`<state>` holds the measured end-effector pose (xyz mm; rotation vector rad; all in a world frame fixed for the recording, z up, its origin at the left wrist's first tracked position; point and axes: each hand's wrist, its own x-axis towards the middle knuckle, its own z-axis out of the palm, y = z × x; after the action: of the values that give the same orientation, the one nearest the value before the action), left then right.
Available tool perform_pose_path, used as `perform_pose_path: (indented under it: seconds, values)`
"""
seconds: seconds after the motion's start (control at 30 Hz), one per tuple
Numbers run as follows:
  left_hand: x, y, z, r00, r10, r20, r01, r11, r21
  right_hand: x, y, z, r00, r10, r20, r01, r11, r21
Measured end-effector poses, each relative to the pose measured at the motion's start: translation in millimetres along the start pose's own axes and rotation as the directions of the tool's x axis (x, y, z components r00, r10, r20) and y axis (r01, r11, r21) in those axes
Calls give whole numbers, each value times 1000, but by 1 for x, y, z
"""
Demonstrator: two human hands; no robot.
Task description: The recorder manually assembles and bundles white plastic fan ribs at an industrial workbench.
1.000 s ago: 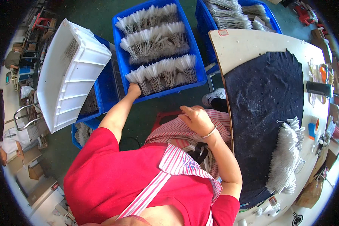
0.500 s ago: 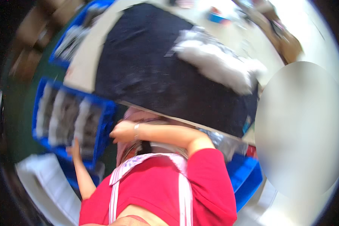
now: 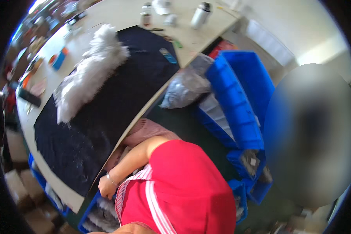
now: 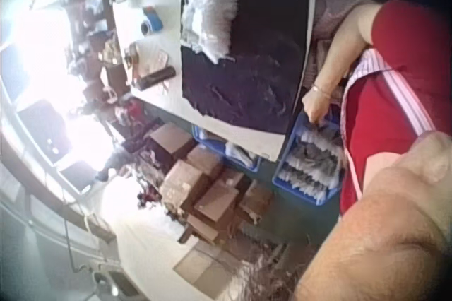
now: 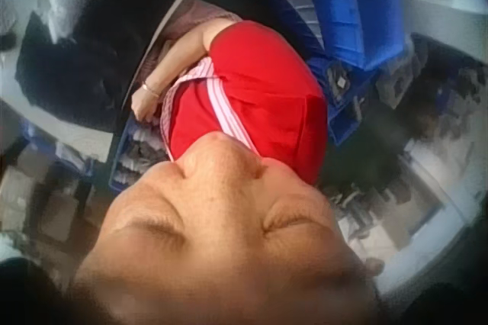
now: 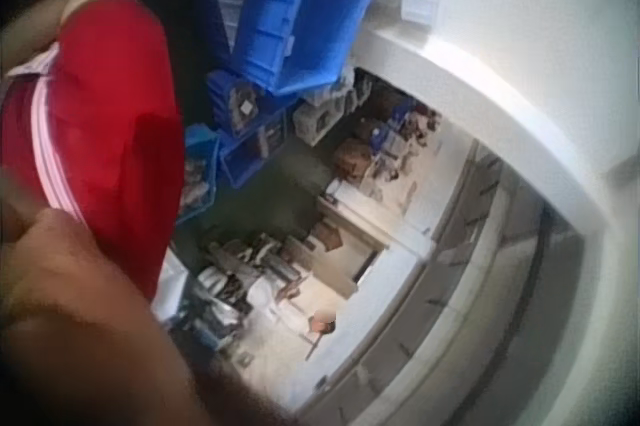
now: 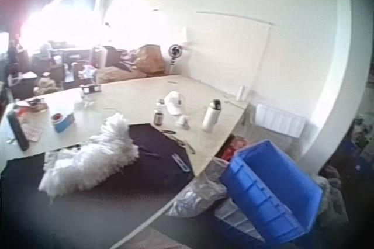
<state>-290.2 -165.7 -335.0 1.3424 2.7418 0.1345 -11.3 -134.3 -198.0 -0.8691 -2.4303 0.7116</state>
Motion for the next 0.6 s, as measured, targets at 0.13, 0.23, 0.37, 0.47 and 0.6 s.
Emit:
perform_pose_path:
  seconds: [0.13,0.23,0.37,0.47,0.6]
  values:
    - [-32,-64,-7,948,-252,-195,237,967,-95,-62,-4,-47,991,131,8,-130,989,-73]
    - [-58,-80,-3,875,-395,-280,357,917,-180,-99,-2,-70,983,106,-147,-116,991,-63]
    - [-56,-100,-16,807,-506,-306,463,862,-205,-144,-24,-134,914,147,-378,-120,988,96]
    - [-47,-71,-44,836,-373,-404,274,919,-283,-181,-21,-184,851,242,-466,-290,956,-34]
    - [-7,2,-105,859,-330,-392,192,917,-350,-231,13,-269,347,328,-878,-494,860,126]
